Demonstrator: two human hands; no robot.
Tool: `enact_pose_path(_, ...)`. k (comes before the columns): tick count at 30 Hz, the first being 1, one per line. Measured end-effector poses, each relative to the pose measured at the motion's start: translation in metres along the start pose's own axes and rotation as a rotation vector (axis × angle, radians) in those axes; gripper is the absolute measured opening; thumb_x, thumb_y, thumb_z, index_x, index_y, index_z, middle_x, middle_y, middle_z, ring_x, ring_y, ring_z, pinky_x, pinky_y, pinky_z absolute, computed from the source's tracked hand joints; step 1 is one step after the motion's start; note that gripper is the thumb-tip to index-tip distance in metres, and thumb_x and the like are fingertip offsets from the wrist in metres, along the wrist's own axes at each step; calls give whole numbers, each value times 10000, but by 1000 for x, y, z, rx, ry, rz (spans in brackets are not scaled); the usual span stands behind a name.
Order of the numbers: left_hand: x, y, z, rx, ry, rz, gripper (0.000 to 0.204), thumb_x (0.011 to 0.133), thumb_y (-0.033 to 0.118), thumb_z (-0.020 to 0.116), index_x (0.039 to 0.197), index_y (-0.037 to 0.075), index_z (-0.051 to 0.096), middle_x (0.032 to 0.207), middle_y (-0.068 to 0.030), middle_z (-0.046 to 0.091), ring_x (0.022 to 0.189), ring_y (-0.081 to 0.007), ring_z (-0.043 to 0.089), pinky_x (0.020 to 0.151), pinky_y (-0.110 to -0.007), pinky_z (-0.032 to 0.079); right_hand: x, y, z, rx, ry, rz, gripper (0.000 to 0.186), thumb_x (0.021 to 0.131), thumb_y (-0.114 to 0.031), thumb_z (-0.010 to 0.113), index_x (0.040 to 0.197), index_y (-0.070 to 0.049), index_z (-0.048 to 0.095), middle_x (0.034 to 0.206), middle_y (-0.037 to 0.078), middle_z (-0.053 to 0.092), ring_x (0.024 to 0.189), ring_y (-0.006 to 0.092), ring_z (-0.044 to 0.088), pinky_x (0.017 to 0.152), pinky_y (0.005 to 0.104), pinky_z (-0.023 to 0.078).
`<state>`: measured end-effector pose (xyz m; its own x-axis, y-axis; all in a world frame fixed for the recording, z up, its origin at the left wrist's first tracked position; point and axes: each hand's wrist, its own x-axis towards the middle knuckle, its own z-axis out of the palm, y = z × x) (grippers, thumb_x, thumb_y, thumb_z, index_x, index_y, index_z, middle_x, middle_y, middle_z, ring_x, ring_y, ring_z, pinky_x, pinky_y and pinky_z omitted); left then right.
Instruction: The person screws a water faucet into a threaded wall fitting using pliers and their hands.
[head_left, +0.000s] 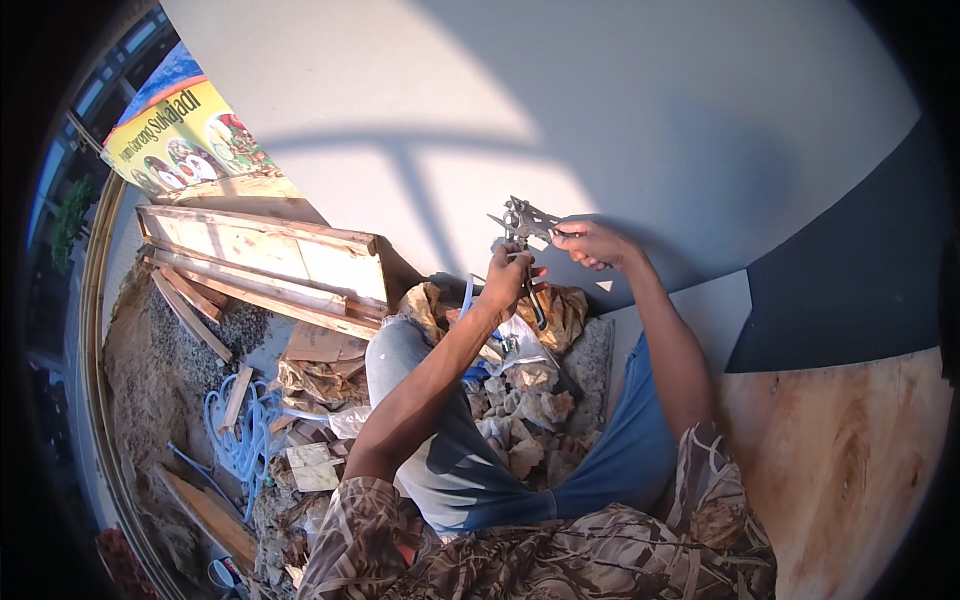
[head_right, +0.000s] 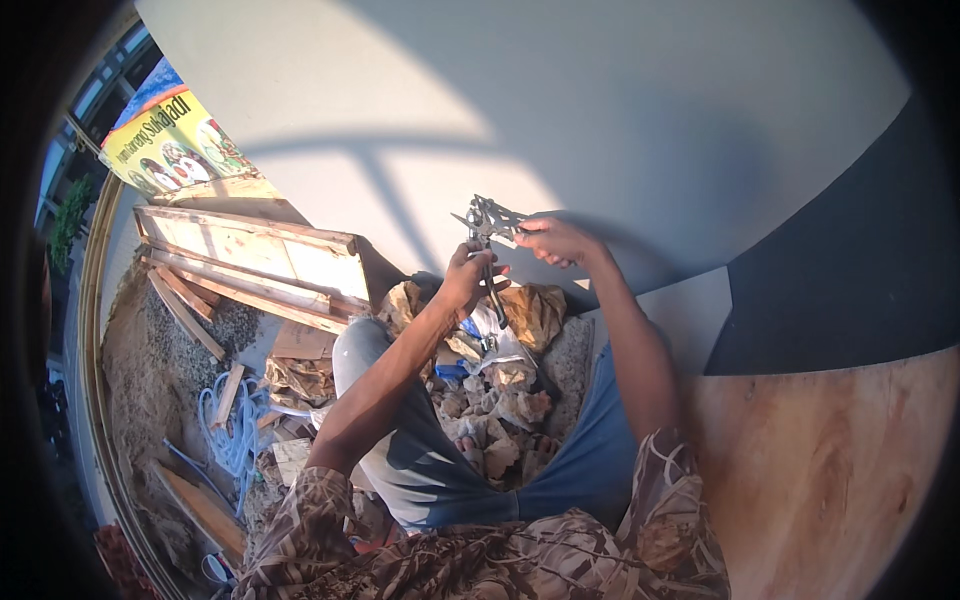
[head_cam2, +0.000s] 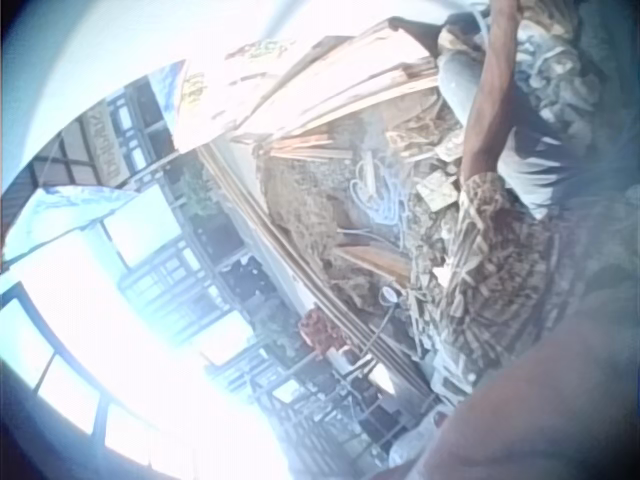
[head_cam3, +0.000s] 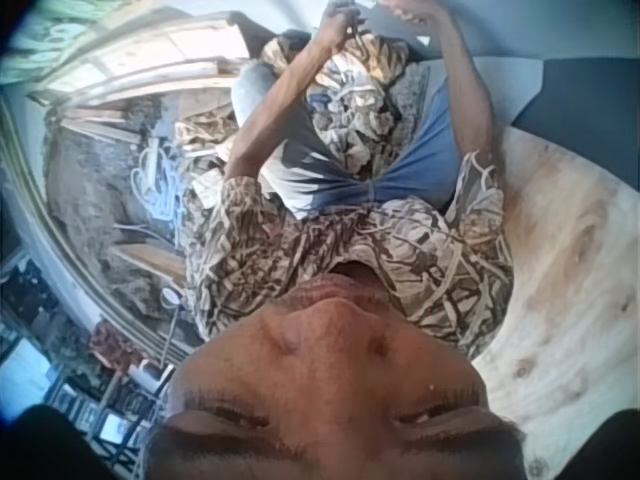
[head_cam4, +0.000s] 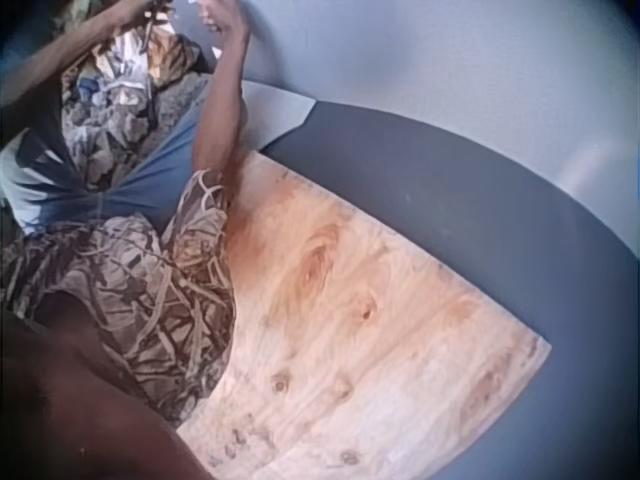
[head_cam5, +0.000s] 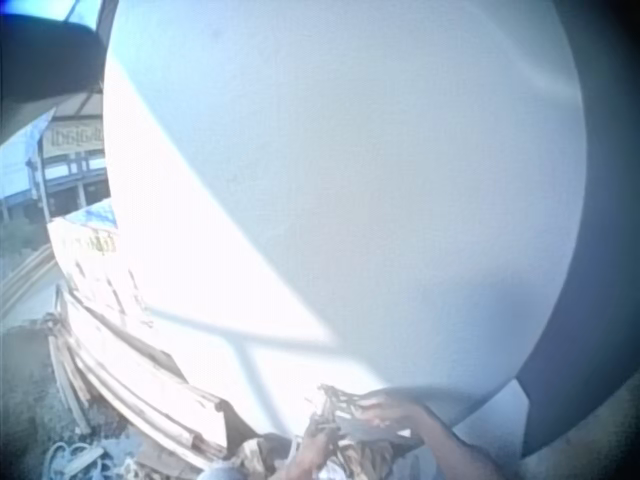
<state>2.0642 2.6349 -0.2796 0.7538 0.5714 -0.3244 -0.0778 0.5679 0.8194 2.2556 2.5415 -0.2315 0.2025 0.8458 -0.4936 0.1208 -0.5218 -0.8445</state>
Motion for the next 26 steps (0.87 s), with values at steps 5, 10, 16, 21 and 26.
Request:
enact_pose_path(5, -2, 0, 3, 17, 20, 1, 264, 963, 140, 535, 1160, 46, 388, 1012, -139, 518, 838, -240, 605, 680, -366, 546, -2, 2, 4, -5, -5, -3, 691, 910, -428, 658, 1456, -88, 406, 621, -72, 404, 489, 16, 322, 411, 205, 224)
enact_pose_path(10, 5, -8, 2, 27, 20, 45, 207, 997, 184, 483, 1125, 47, 397, 872, -83, 524, 684, -154, 532, 566, -291, 468, -3, -1, 8, -51, 48, -18, 680, 914, -437, 650, 1447, -85, 416, 631, -67, 406, 505, 18, 324, 412, 206, 232)
enact_pose_path(16, 4, -8, 9, 99, 25, 95, 158, 1016, 213, 444, 1067, 66, 415, 760, -27, 477, 595, -113, 481, 516, -273, 441, -3, 1, 9, -58, 71, -27, 644, 925, -431, 638, 1430, -80, 447, 638, -64, 409, 508, 25, 326, 413, 210, 238)
enact_pose_path(21, 1, -9, 8, 174, 69, 121, 193, 1014, 232, 459, 1072, 48, 455, 815, -40, 493, 584, -120, 486, 515, -283, 474, -5, 1, 18, -120, 143, -40, 598, 935, -427, 628, 1408, -90, 481, 637, -65, 403, 512, 23, 323, 412, 214, 241)
enact_pose_path(26, 3, -10, 7, 221, 68, 120, 233, 1012, 253, 467, 1136, 56, 454, 824, -54, 502, 588, -128, 507, 517, -288, 485, 4, 8, 10, -88, 47, -65, 599, 944, -417, 619, 1449, -143, 450, 621, -64, 401, 489, 19, 308, 396, 219, 243)
